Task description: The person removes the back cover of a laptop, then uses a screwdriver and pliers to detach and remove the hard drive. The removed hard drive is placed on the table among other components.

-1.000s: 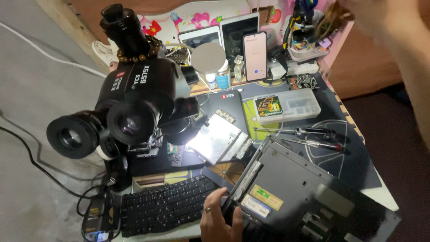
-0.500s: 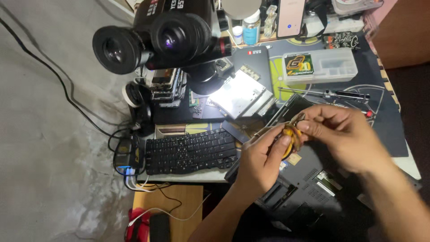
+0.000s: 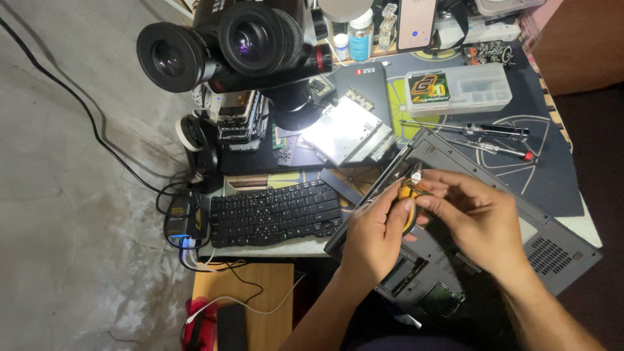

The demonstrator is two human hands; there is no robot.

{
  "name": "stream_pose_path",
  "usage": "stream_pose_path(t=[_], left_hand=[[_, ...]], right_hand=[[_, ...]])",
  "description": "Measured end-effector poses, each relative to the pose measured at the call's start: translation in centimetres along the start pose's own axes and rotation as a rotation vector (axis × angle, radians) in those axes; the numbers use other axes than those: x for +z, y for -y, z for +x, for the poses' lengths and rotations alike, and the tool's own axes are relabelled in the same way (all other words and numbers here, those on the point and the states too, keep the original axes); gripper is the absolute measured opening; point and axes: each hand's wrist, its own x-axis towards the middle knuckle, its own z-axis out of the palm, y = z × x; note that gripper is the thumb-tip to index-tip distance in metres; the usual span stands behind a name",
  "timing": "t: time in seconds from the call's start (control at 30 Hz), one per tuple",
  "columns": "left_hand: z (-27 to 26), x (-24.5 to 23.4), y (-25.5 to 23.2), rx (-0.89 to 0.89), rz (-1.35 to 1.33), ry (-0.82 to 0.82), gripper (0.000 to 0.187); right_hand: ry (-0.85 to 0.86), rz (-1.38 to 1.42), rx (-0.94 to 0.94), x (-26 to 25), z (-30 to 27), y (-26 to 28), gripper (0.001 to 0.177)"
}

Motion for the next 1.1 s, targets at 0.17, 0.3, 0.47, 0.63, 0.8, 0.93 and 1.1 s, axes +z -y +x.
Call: stream_pose_path(t=[0.17, 0.3, 0.47, 0.63, 0.8, 0.93, 1.1], left_hand=[[-0.9, -0.5, 0.1, 0.002, -0.003, 0.075, 0.051], [-1.7, -1.1, -0.1, -0.105, -0.068, 0.153, 0.054], [-2.4, -1.6, 0.3, -0.171, -0.146, 0.206, 0.046], [-2.8, -2.0, 1.1, -0.21, -0.132, 0.204, 0.042], [-3.4, -2.1, 1.3, -0.242, -0.104, 0.164, 0.03], [-3.8, -2.4, 1.4, -0.066, 0.236, 0.127, 0.027], [-3.9, -2.6, 2.3, -0.144, 0.207, 0.065, 0.024]], right_hand=[[-0.06, -0.453, -0.286, -0.6, 0.3, 1.1, 0.024], [-0.127, -0.599, -0.394, -0.6, 1.1, 1.7, 0.015], [-0.164, -0.617, -0.317, -2.5, 3.7, 0.7, 0.013], [-0.073, -0.608, -0.354, -7.5, 10.8, -1.7, 0.01], [-0.054, -0.785, -0.381, -10.4, 23.4, -6.5, 0.011], [-0.094, -1.001, -0.592, -10.5, 30.0, -10.5, 0.007], [0.004, -1.094, -0.43, -9.8, 30.8, -11.8, 0.018]])
